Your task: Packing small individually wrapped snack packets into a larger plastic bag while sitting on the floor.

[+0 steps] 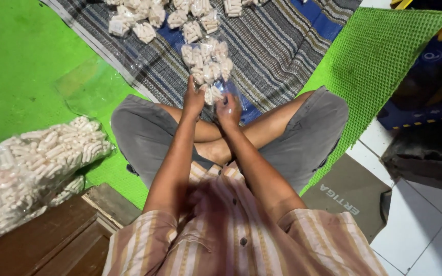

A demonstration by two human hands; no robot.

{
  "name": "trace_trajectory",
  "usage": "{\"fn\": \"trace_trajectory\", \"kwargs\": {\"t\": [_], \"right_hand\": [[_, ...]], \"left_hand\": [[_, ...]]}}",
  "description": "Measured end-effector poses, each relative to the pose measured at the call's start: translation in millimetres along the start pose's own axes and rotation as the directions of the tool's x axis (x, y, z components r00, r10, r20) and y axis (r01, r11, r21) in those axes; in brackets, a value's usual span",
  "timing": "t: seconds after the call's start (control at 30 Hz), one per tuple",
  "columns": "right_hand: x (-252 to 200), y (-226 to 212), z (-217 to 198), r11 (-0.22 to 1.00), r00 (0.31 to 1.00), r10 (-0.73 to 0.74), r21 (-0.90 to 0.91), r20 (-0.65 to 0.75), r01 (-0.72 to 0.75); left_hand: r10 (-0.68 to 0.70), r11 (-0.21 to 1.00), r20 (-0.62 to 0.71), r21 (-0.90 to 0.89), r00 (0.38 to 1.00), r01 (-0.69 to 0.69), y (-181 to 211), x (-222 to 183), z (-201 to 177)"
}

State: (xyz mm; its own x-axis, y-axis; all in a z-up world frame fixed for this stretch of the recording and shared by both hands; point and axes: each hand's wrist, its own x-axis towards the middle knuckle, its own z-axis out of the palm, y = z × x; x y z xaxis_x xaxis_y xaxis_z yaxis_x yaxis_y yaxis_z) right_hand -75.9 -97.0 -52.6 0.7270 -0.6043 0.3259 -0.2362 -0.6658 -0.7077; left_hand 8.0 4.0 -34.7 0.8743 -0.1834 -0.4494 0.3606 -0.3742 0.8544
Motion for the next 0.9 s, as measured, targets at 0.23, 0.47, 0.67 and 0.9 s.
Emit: {"fn": "trace_trajectory", "kwargs": {"t": [0.23,0.47,0.67,0.9], "right_hand": [[-11.8,31.5,34.5,0.992,0.996,0.082,0.102,-0.017,-0.080],[-3.0,21.9,41.2,0.965,0.992,0.101,0.235,0.077,-0.117],[7.3,7.9,37.6,0.923,0.992,0.098,0.366,0.086,-0.123],[23.2,59.3,70.6,0.919,0.966,-0.053,0.391,0.255,-0.053]], "left_hand": [[0.001,1.000,-0.005,0.018,1.000,-0.001,9.2,-4.1,-0.4],[0.012,0.996,0.012,-0.088,1.000,-0.011,-3.2,6.7,-1.2],[0.097,0.932,0.029,-0.354,0.995,-0.080,32.9,-11.8,-6.1],[0.111,0.886,0.026,-0.455,0.994,-0.087,12.7,21.1,-5.6]]}}
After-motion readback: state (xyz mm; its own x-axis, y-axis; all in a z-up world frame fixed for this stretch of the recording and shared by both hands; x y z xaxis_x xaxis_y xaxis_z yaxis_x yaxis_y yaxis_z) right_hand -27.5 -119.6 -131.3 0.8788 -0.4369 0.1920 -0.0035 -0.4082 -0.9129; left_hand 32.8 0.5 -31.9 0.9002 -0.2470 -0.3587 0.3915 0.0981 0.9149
